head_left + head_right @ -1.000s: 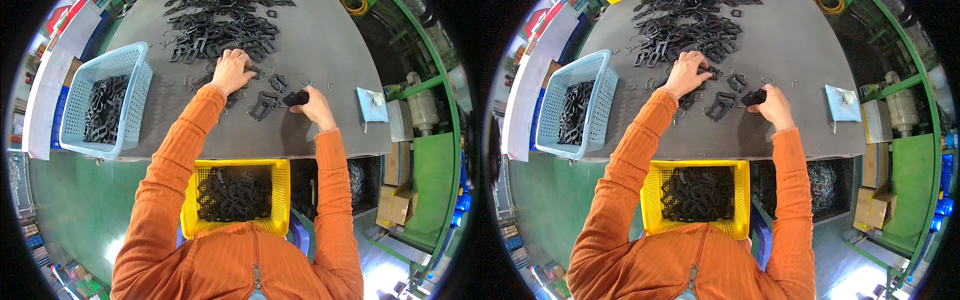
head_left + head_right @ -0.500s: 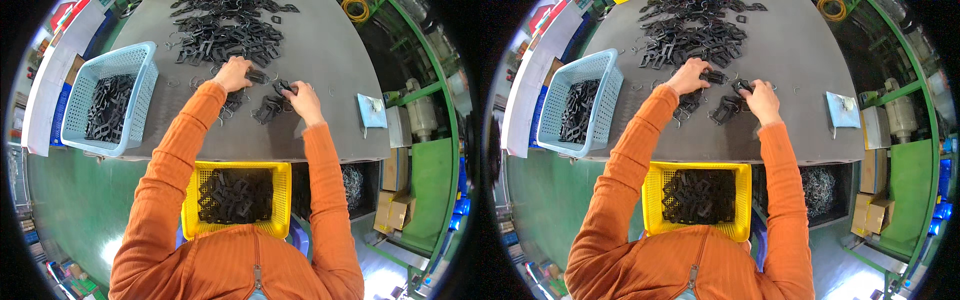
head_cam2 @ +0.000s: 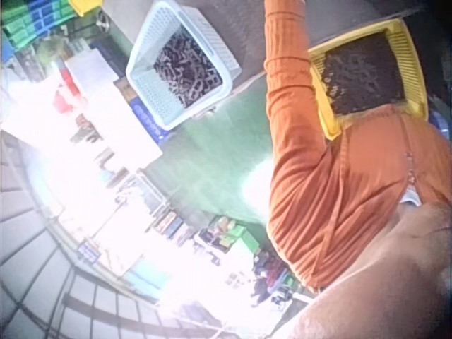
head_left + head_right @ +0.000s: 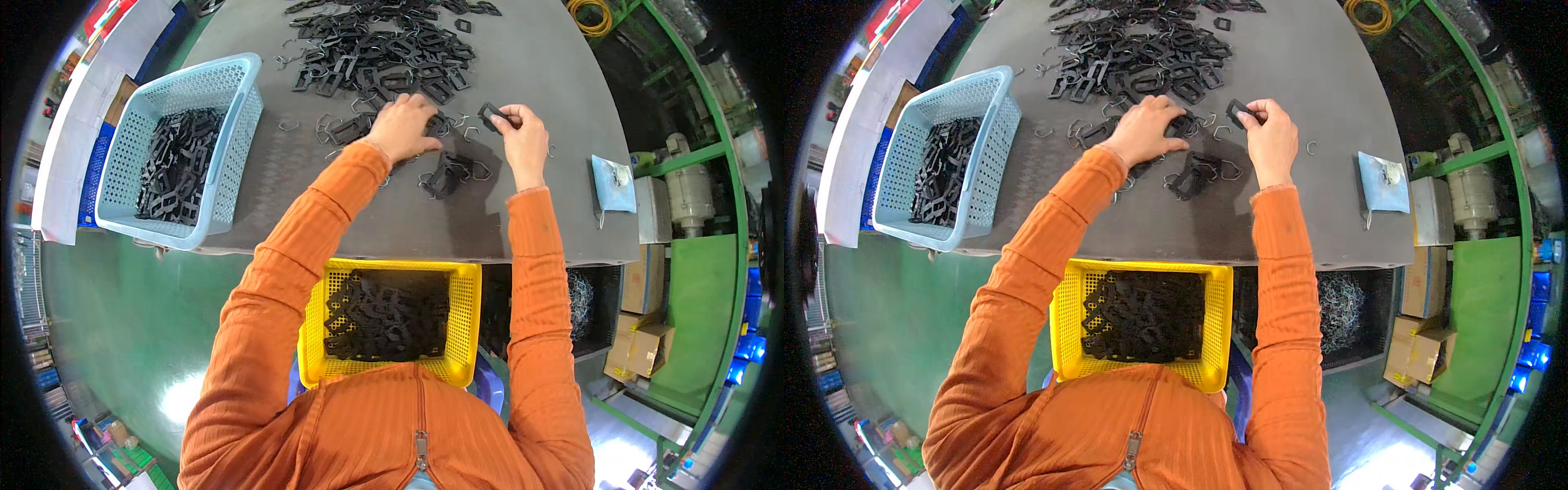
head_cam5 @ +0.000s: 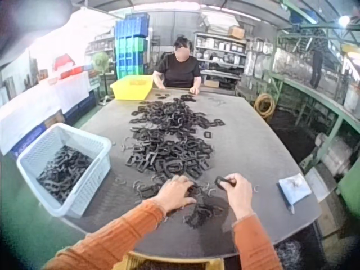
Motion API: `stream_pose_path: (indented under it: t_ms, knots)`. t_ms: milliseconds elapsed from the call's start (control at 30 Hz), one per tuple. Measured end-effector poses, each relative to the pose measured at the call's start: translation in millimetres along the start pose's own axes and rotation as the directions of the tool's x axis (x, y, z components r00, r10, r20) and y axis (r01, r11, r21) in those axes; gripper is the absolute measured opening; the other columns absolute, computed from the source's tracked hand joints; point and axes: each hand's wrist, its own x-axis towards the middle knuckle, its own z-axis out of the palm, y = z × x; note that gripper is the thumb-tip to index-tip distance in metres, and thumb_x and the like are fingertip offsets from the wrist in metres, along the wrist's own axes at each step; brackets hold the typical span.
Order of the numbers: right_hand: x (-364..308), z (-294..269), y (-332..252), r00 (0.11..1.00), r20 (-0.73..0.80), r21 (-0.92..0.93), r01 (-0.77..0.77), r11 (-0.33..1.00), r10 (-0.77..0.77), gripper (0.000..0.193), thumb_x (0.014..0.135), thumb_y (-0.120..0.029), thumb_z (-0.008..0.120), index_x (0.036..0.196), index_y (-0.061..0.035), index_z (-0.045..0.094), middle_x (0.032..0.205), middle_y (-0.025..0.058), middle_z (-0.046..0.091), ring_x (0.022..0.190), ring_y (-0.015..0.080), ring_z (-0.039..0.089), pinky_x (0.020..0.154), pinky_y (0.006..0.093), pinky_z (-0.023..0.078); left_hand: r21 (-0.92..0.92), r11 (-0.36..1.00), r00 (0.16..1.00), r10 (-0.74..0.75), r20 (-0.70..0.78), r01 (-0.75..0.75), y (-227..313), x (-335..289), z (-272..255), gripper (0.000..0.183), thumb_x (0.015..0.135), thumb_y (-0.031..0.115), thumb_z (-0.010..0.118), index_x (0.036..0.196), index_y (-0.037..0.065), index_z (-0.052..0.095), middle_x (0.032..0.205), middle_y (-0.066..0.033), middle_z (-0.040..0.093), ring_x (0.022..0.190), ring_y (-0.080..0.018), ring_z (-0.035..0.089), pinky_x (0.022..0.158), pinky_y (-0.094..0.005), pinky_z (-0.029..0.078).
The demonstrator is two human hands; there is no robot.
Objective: The person detaches metal wire clips from black plastic buckles by hand and places the separated plastic buckles into a yellow basket.
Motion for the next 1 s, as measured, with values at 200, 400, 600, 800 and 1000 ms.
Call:
stream_pose_path:
  t_ms: [200,400,600,800,1000]
  knots:
    - [1.4,-12.7,23.7,0.989,0.113,0.153,-0.108,0.982,0.091,0.013,0.075,-0.012,0.070,0.086,-0.0060,0.068,0.080,0.0048,0.068,0.071,0.0128,0.062,0.065,0.0275,0.047,-0.401,0.916,0.991,-0.022,-0.135,-0.034,-5.7,-5.8,-9.6,0.042,0.074,0.017,0.065,0.114,0.003,0.059,0.108,-0.0148,0.062,0.101,-0.0284,0.059,0.087,-0.0355,0.047]
    - [-55.5,-45.9,-19.3,0.386,0.905,0.270,-0.197,0.942,-0.179,0.020,0.075,-0.008,0.070,0.092,-0.0012,0.065,0.082,0.0029,0.065,0.077,0.0095,0.060,0.072,0.0243,0.047,-0.647,0.755,0.778,0.341,0.528,0.108,23.6,-73.8,-100.3,0.042,0.076,0.020,0.068,0.114,0.004,0.060,0.101,-0.0097,0.066,0.087,-0.0168,0.063,0.074,-0.0304,0.050]
    - [-73.0,3.7,-20.2,0.879,0.444,-0.323,0.337,0.884,-0.173,0.040,0.066,-0.032,0.077,0.091,-0.0063,0.060,0.092,0.0111,0.057,0.088,0.0314,0.059,0.072,0.0395,0.047,-0.190,0.964,0.977,-0.204,-0.069,0.187,-17.7,-27.5,-36.6,0.044,0.078,0.031,0.066,0.113,0.005,0.060,0.099,-0.0124,0.063,0.089,-0.0279,0.061,0.081,-0.0361,0.049]
    - [-43.1,-8.7,1.9,0.777,0.622,0.298,-0.121,0.947,-0.097,0.021,0.075,-0.013,0.072,0.088,-0.0032,0.059,0.080,0.0049,0.063,0.077,0.0152,0.061,0.070,0.0264,0.046,0.121,0.977,0.984,-0.177,-0.023,0.178,-35.6,-10.3,-13.0,0.041,0.076,0.027,0.067,0.107,0.003,0.058,0.100,-0.0146,0.061,0.098,-0.0331,0.057,0.084,-0.0420,0.047]
    - [-0.7,-21.7,23.3,0.686,0.727,0.554,-0.570,0.607,-0.020,0.020,0.084,-0.020,0.063,0.096,-0.0044,0.059,0.086,0.0046,0.063,0.077,0.0125,0.061,0.068,0.0248,0.047,-0.559,0.806,0.915,-0.354,-0.194,0.193,-49.7,-13.1,-38.6,0.029,0.082,0.017,0.065,0.108,0.004,0.063,0.082,-0.0092,0.068,0.075,-0.0137,0.065,0.069,-0.0257,0.051]
